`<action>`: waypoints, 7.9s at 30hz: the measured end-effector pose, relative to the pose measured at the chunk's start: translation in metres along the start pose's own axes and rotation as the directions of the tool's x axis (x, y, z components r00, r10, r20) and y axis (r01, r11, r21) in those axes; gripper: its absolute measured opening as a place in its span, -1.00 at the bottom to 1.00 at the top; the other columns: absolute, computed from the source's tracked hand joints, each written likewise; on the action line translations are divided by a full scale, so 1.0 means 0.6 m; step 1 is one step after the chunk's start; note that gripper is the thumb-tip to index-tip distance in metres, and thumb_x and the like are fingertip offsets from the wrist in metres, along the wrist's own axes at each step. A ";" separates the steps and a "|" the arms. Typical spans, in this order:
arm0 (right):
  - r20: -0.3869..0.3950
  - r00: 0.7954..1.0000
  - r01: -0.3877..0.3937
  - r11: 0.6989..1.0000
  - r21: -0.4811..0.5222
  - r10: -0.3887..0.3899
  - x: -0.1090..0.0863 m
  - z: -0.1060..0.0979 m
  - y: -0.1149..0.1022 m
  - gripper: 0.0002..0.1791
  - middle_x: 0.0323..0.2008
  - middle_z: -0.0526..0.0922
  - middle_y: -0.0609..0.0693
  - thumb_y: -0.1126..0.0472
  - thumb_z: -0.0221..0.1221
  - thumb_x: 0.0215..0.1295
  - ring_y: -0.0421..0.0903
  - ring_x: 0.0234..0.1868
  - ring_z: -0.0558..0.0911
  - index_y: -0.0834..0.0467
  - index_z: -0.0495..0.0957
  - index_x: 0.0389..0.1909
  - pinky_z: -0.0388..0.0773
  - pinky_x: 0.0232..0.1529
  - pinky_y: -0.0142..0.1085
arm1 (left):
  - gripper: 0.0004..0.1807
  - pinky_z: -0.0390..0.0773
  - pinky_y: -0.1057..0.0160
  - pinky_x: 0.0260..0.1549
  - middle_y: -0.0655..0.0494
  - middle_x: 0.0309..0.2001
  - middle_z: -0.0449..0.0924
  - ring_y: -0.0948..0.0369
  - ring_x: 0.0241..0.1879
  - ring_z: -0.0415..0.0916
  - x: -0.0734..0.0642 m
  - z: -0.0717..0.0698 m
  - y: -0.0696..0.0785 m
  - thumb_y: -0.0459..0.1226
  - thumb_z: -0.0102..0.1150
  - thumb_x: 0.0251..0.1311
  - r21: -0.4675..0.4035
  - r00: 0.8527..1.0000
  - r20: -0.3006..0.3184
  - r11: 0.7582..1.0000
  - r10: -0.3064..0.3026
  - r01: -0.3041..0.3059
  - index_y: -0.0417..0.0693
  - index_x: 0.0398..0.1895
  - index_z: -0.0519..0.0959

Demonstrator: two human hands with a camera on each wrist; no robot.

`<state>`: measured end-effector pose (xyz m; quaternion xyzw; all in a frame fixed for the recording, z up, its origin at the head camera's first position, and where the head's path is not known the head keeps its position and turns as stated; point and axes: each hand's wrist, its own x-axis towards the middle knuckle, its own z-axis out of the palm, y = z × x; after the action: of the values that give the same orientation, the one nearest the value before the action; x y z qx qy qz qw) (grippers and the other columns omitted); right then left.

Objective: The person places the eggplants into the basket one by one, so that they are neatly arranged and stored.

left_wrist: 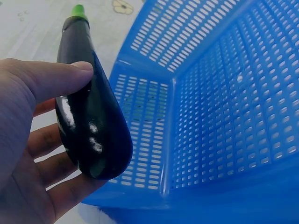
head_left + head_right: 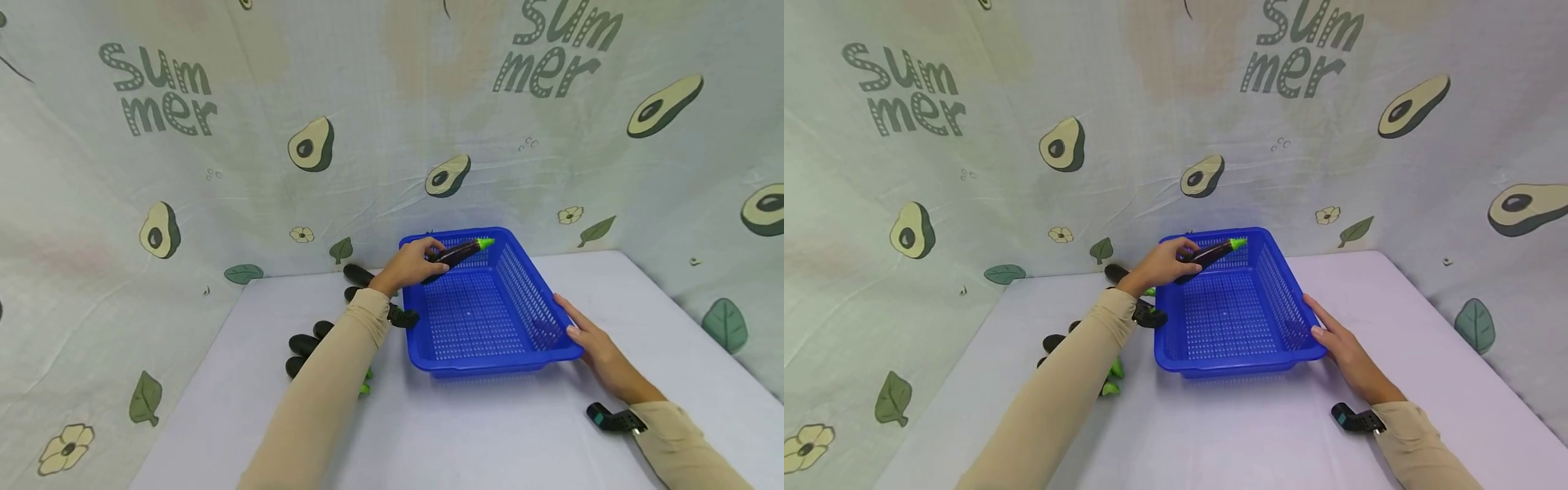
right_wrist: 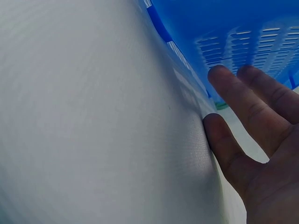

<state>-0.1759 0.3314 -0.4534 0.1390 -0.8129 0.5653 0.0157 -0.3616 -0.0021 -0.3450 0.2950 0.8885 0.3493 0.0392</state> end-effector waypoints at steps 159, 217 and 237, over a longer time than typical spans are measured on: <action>0.034 0.998 0.042 0.996 0.084 -0.045 0.003 -0.001 0.009 -0.39 0.59 -0.24 0.20 0.10 -0.26 0.65 -0.51 0.33 0.18 -0.13 -0.14 0.63 0.24 0.14 -0.61 | -0.59 0.52 0.01 0.03 0.14 0.15 0.61 0.08 0.10 0.55 0.085 0.050 -0.006 0.02 0.16 0.34 0.496 0.971 -0.042 0.839 -0.234 0.224 0.15 0.19 0.61; 0.039 0.995 0.091 0.992 0.086 -0.095 0.006 -0.005 0.011 -0.37 0.61 -0.23 0.07 0.18 -0.30 0.63 -0.52 0.29 0.24 -0.08 -0.19 0.63 0.30 0.10 -0.60 | -0.63 0.63 0.10 -0.07 0.19 0.03 0.68 0.23 0.00 0.62 -0.315 -0.092 -0.123 -0.08 0.18 0.41 0.194 0.966 -0.258 0.981 0.031 0.020 0.03 0.20 0.61; 0.047 0.993 0.100 0.988 0.115 -0.106 0.008 -0.004 0.011 -0.37 0.61 -0.24 0.06 0.20 -0.30 0.63 -0.51 0.32 0.23 -0.06 -0.19 0.63 0.28 0.13 -0.61 | -0.65 0.45 -0.12 0.14 0.09 0.12 0.60 0.02 0.19 0.49 -0.411 -0.091 -0.222 -0.13 0.28 0.35 0.129 0.959 -0.282 0.988 -0.040 0.080 -0.06 0.12 0.63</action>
<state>-0.1826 0.3347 -0.4578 0.1965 -0.7717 0.6046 0.0155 -0.2400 -0.2481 -0.4235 0.2177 0.9158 0.3233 -0.0963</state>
